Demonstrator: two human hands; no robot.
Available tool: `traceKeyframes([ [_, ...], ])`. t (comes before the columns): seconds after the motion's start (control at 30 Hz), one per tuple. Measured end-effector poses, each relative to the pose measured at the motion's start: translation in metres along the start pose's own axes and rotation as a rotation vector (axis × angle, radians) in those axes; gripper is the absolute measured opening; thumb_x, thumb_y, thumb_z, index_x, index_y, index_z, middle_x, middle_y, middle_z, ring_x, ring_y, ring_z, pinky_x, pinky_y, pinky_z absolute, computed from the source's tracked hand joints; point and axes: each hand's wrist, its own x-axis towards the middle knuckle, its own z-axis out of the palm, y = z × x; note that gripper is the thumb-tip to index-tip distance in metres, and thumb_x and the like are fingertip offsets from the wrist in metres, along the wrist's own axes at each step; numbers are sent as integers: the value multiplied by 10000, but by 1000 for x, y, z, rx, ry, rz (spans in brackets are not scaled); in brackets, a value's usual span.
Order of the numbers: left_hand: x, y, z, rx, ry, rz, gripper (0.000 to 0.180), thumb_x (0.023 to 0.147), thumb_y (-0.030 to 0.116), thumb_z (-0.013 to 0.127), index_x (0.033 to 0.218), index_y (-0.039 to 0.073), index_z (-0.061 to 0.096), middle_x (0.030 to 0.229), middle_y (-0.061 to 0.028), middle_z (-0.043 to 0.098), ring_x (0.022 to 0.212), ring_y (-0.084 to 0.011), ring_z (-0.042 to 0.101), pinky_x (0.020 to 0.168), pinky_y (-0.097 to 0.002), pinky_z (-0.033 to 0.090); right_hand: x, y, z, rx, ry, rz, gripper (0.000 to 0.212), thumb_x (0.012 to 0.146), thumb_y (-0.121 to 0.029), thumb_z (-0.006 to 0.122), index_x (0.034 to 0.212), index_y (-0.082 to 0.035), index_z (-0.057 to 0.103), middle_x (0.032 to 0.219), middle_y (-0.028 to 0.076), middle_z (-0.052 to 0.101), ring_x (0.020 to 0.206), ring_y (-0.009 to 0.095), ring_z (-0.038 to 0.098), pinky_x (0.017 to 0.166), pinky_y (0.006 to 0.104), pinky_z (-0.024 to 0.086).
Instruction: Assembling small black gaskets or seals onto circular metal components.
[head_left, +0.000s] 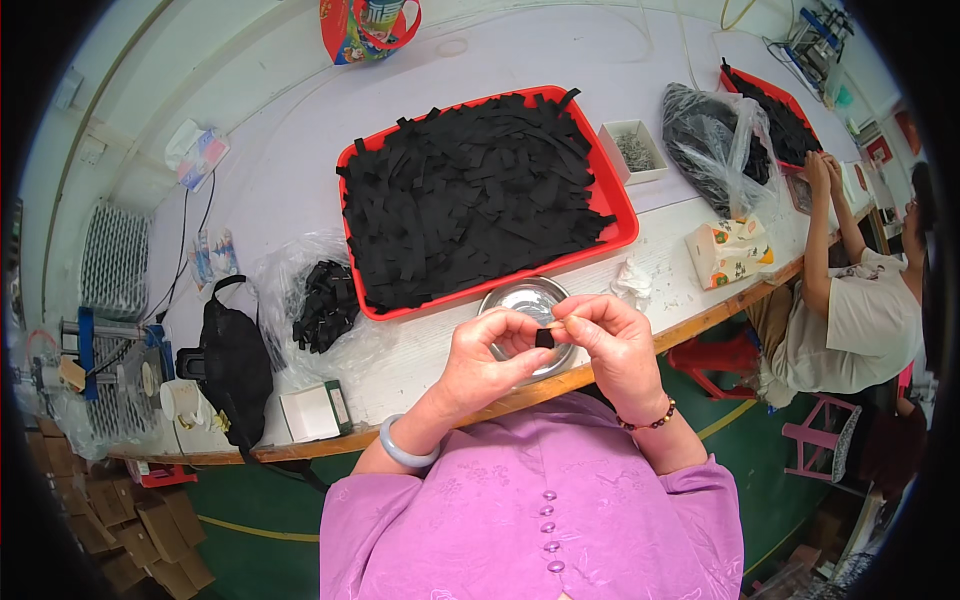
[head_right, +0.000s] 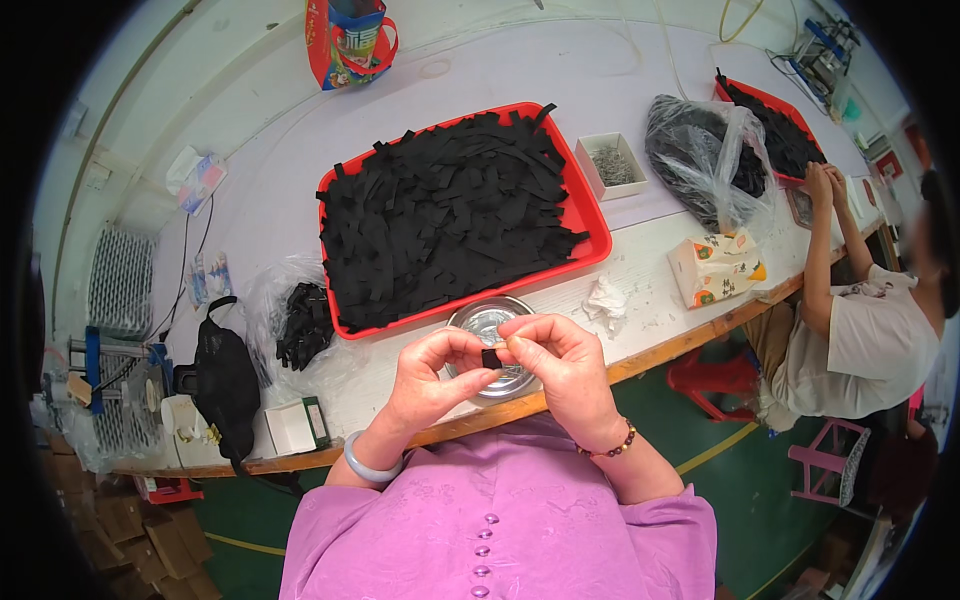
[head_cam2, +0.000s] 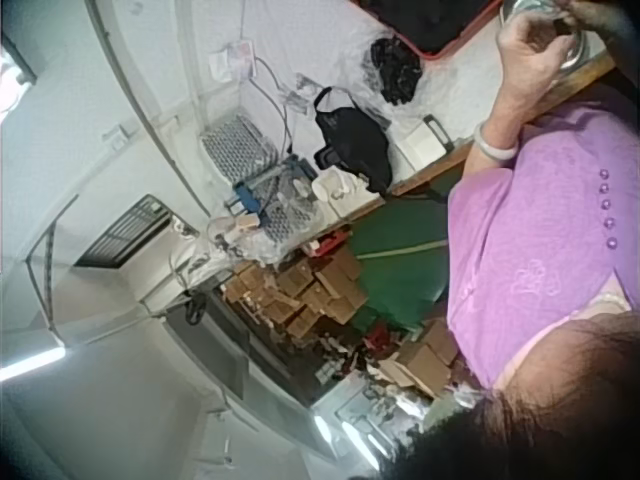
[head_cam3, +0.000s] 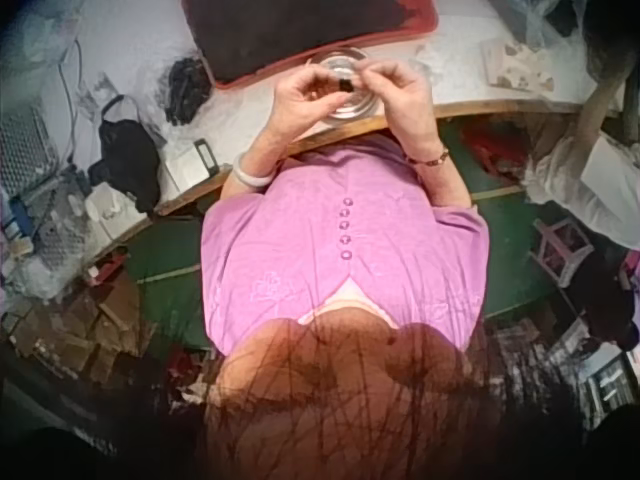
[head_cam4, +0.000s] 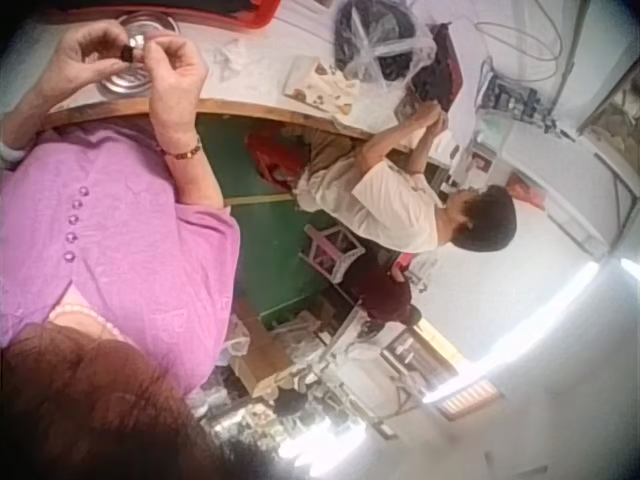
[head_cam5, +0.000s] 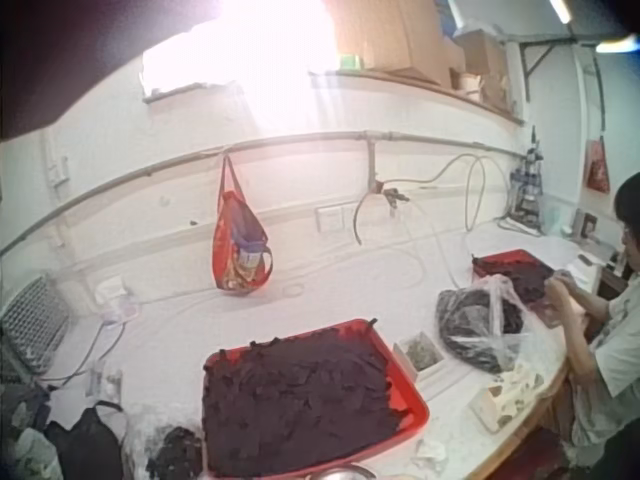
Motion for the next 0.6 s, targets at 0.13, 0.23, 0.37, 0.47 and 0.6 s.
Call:
traceKeyframes([
  [0.13, 3, -6, 0, -44, 29, -28, 115, 744, -21, 648, 848, -27, 601, 836, -49, 592, 764, -90, 563, 685, -221, 468, 2, 1, -1, 4, 9, 4, 122, 826, -19, 541, 934, 32, 567, 907, 78, 597, 780, 97, 584, 752, 236, 461],
  [0.23, 1, -10, 0, -198, 37, -88, 101, 757, -30, 633, 855, -28, 606, 844, -44, 593, 773, -90, 563, 688, -218, 469, 1, 2, -1, 5, 11, -2, 116, 825, -19, 543, 926, 32, 566, 920, 82, 594, 779, 99, 585, 753, 236, 461],
  [0.37, 1, -5, 2, -276, 58, -117, 91, 773, 18, 634, 851, -28, 622, 799, -26, 603, 721, -67, 556, 662, -205, 465, 0, 2, -1, 14, 12, 2, 101, 825, -19, 544, 910, 31, 567, 938, 90, 591, 780, 99, 586, 755, 234, 461],
  [0.47, 1, -3, 0, -295, 52, -130, 76, 785, 14, 618, 849, -27, 624, 805, -24, 601, 726, -67, 552, 665, -207, 464, 0, 3, 0, 20, 15, 4, 101, 824, -19, 545, 907, 32, 570, 945, 91, 589, 780, 97, 585, 756, 233, 460],
  [0.6, 1, -6, -2, -229, 20, -92, 73, 801, 10, 597, 855, -35, 617, 820, -33, 595, 738, -74, 546, 661, -204, 455, 0, 2, 0, 19, 7, 8, 107, 821, -22, 548, 909, 35, 572, 958, 93, 584, 778, 95, 584, 756, 233, 458],
])
